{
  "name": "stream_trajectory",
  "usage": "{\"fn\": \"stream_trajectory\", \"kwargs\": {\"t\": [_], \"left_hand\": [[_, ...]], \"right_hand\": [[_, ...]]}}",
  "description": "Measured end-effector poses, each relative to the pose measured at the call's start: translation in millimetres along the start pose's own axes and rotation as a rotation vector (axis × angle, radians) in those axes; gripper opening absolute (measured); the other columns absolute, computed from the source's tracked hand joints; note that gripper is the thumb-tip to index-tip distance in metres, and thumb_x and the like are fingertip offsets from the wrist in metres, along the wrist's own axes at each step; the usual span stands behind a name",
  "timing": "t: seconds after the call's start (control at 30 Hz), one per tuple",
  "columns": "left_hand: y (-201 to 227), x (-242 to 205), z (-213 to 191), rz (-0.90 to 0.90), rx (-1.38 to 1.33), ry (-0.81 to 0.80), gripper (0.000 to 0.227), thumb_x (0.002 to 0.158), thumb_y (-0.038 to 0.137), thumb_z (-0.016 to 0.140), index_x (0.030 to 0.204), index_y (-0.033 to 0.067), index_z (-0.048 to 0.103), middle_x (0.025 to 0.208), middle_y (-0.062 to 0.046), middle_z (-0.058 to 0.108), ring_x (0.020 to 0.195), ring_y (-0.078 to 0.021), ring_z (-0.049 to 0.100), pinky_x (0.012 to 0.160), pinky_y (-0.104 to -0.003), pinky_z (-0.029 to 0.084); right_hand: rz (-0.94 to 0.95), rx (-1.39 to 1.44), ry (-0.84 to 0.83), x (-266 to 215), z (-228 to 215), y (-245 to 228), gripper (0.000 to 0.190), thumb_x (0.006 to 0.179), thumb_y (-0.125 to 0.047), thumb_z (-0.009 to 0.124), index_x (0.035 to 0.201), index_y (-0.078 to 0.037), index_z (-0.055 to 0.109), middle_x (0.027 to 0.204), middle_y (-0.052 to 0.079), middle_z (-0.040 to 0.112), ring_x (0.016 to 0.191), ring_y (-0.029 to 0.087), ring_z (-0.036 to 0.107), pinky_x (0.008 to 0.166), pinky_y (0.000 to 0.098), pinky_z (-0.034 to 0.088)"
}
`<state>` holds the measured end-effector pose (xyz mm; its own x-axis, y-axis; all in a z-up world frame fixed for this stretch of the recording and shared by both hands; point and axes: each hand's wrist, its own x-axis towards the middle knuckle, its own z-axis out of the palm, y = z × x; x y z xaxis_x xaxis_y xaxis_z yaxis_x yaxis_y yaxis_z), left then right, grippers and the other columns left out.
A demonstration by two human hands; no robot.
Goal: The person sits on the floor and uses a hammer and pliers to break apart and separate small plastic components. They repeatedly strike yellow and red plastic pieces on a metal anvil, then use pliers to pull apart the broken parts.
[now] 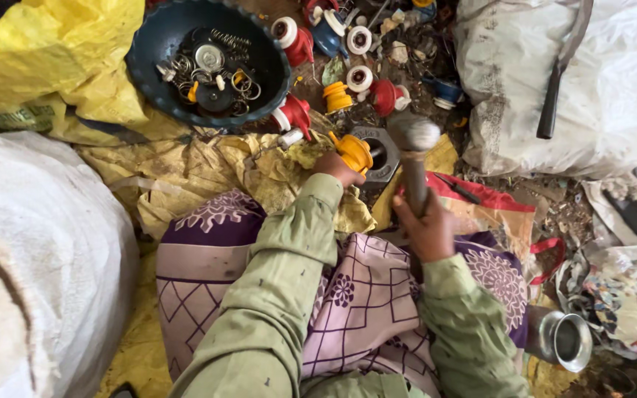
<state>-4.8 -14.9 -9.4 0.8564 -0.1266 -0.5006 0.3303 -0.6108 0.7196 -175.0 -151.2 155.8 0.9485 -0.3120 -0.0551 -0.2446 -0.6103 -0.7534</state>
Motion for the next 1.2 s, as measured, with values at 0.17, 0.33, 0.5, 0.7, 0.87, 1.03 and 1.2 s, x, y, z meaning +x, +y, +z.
{"fn": "stream_trajectory", "kwargs": {"t": [0.17,0.33,0.5,0.7,0.87,1.03,1.2], "left_hand": [[-4.1,3.9,2.6,0.041,-0.022,0.076,0.069,0.048,0.041,0.094,0.103,0.005,0.073,0.109,-0.017,0.076,0.101,-0.0291,0.075,0.089,-0.039,0.06],[0.3,4.1,-4.8,0.035,-0.059,0.036,0.072,0.048,0.037,0.095,0.108,0.0052,0.072,0.113,-0.018,0.074,0.105,-0.0303,0.073,0.091,-0.039,0.059],[-7.9,-1.1,-6.0,0.031,-0.104,-0.007,0.066,0.05,0.035,0.094,0.104,0.0038,0.072,0.107,-0.018,0.076,0.1,-0.0307,0.075,0.087,-0.04,0.06],[-20.7,14.6,3.7,0.107,-0.139,0.026,0.05,0.05,0.032,0.098,0.083,0.0028,0.076,0.078,-0.013,0.073,0.069,-0.0249,0.071,0.065,-0.04,0.058],[-9.5,17.7,-0.5,0.159,-0.226,-0.14,0.041,0.062,0.032,0.09,0.082,-0.0012,0.077,0.07,-0.011,0.075,0.056,-0.0207,0.072,0.054,-0.038,0.058],[-19.3,-2.9,-6.7,0.077,-0.152,-0.16,0.039,0.063,0.031,0.09,0.084,0.0006,0.078,0.072,-0.01,0.077,0.058,-0.0183,0.074,0.055,-0.034,0.059],[-18.8,-6.9,-4.8,0.072,-0.231,-0.121,0.038,0.06,0.026,0.091,0.083,-0.0006,0.078,0.072,-0.011,0.077,0.057,-0.0183,0.074,0.054,-0.034,0.06]], "right_hand": [[0.064,-0.12,-0.105,16.7,34.0,22.5,0.035,0.092,-0.035,0.075,0.099,-0.003,0.066,0.062,0.004,0.066,0.047,0.01,0.06,0.044,0.0292,0.048],[-0.007,-0.032,0.006,13.9,6.2,0.7,0.04,0.096,-0.037,0.075,0.09,0.001,0.065,0.064,0.007,0.065,0.05,0.013,0.058,0.045,0.0327,0.044],[-0.465,0.061,0.32,9.0,-68.6,-32.2,0.034,0.11,-0.035,0.061,0.094,-0.005,0.061,0.071,0.004,0.062,0.058,0.016,0.059,0.057,0.0317,0.046],[-0.03,-0.196,0.086,30.5,-41.6,-17.1,0.021,0.091,-0.026,0.064,0.103,-0.01,0.068,0.07,0.007,0.07,0.052,0.02,0.065,0.047,0.0362,0.052],[0.17,-0.381,-0.139,41.1,34.8,6.5,0.066,0.093,-0.063,0.067,0.082,0.002,0.073,0.064,0.018,0.068,0.057,0.028,0.068,0.055,0.0436,0.051],[0.101,-0.254,0.052,18.5,-20.7,-29.6,0.055,0.095,-0.056,0.064,0.082,-0.002,0.07,0.06,0.013,0.065,0.052,0.024,0.064,0.049,0.0409,0.05],[-0.397,0.428,0.225,15.4,-96.1,-64.9,0.041,0.111,-0.04,0.056,0.095,-0.004,0.066,0.067,0.003,0.06,0.055,0.012,0.056,0.05,0.0288,0.043]]}}
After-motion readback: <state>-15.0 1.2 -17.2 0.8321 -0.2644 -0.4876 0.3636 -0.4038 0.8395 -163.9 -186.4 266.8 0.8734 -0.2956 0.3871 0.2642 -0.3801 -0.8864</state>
